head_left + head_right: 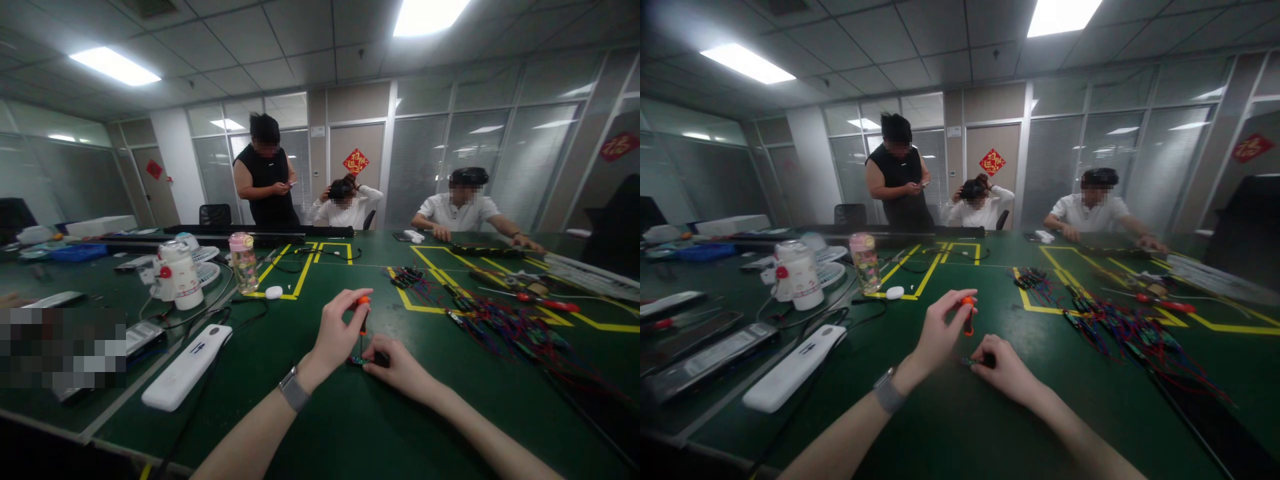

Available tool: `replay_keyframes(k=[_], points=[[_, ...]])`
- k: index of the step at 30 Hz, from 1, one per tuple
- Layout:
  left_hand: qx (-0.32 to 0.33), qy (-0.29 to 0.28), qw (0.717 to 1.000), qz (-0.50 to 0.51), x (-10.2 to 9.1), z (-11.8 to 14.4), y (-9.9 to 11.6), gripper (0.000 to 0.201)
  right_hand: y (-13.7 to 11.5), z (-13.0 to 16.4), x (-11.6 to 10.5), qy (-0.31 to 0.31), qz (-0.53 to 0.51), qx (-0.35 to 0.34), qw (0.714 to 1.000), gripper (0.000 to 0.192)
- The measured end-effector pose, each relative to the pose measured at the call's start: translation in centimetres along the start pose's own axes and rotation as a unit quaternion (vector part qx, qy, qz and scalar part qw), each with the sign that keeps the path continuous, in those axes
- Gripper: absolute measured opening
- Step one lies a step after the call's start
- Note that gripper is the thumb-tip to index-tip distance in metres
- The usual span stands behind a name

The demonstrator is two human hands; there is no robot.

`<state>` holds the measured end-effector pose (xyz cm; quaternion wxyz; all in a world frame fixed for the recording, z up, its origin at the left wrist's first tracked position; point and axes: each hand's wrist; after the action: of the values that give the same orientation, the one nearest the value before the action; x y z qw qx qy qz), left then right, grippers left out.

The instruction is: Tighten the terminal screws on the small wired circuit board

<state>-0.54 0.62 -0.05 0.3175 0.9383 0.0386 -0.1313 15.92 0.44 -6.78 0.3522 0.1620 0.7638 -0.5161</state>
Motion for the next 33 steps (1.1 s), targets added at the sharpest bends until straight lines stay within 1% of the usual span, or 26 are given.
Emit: replay_keyframes(k=[3, 7, 10, 13, 15, 17, 19, 21, 23, 26, 28, 31, 32, 33], points=[[0.004, 0.005, 1.000, 0.001, -0.13, -0.06, 0.09, 0.025, -0.10, -0.05, -0.07, 0.001, -0.001, 0.001, 1.000, 0.003], [0.042, -0.011, 0.999, -0.003, -0.24, -0.03, 0.55, 0.029, -0.04, 0.00, -0.02, -0.001, -0.004, 0.003, 1.000, 0.002], [0.053, -0.011, 0.998, -0.015, -0.11, 0.09, 0.63, 0.030, 0.11, -0.01, 0.07, 0.002, -0.007, 0.003, 1.000, 0.003], [0.049, 0.029, 0.997, -0.054, 0.04, 0.17, 0.41, 0.020, 0.12, -0.02, 0.05, 0.006, -0.008, -0.002, 1.000, 0.004], [0.046, 0.042, 0.996, -0.070, 0.03, 0.16, 0.32, 0.017, 0.04, -0.01, -0.02, 0.005, -0.005, -0.003, 1.000, 0.004], [0.044, 0.029, 0.997, -0.064, -0.07, 0.10, 0.37, 0.019, -0.04, 0.01, -0.10, 0.003, -0.003, -0.003, 1.000, 0.003], [0.044, 0.006, 0.998, -0.041, -0.18, 0.03, 0.54, 0.026, -0.07, 0.05, -0.13, 0.003, -0.004, -0.005, 1.000, 0.003], [0.044, -0.003, 0.999, -0.025, -0.24, 0.01, 0.68, 0.029, -0.02, 0.06, -0.11, 0.003, -0.007, -0.008, 1.000, 0.003], [0.040, 0.011, 0.999, -0.033, -0.25, 0.04, 0.67, 0.024, 0.04, 0.05, -0.07, 0.003, -0.010, -0.011, 1.000, 0.003], [0.016, 0.035, 0.998, -0.054, -0.30, 0.09, 0.45, 0.016, 0.10, 0.00, -0.03, 0.002, -0.005, -0.008, 1.000, 0.003], [0.006, 0.012, 0.999, -0.034, -0.38, 0.01, 0.33, 0.021, 0.10, -0.03, -0.01, 0.001, -0.005, -0.006, 1.000, 0.003], [-0.004, -0.066, 0.997, 0.051, -0.46, -0.24, 0.38, 0.034, 0.11, 0.01, 0.01, 0.002, -0.008, -0.010, 1.000, 0.003], [-0.009, -0.083, 0.994, 0.076, -0.46, -0.32, 0.43, 0.035, 0.11, 0.03, 0.01, 0.003, -0.009, -0.011, 1.000, 0.003], [-0.013, -0.087, 0.992, 0.087, -0.44, -0.37, 0.48, 0.033, 0.11, 0.06, 0.00, 0.004, -0.008, -0.010, 1.000, 0.003]])
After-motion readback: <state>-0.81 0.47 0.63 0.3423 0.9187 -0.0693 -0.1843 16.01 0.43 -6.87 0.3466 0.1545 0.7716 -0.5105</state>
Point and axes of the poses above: each hand's wrist, its own z-axis away from the middle knuckle, its own x-axis out of the palm, y = z × x, and after that the axes turned 4 degrees about x, right-handed
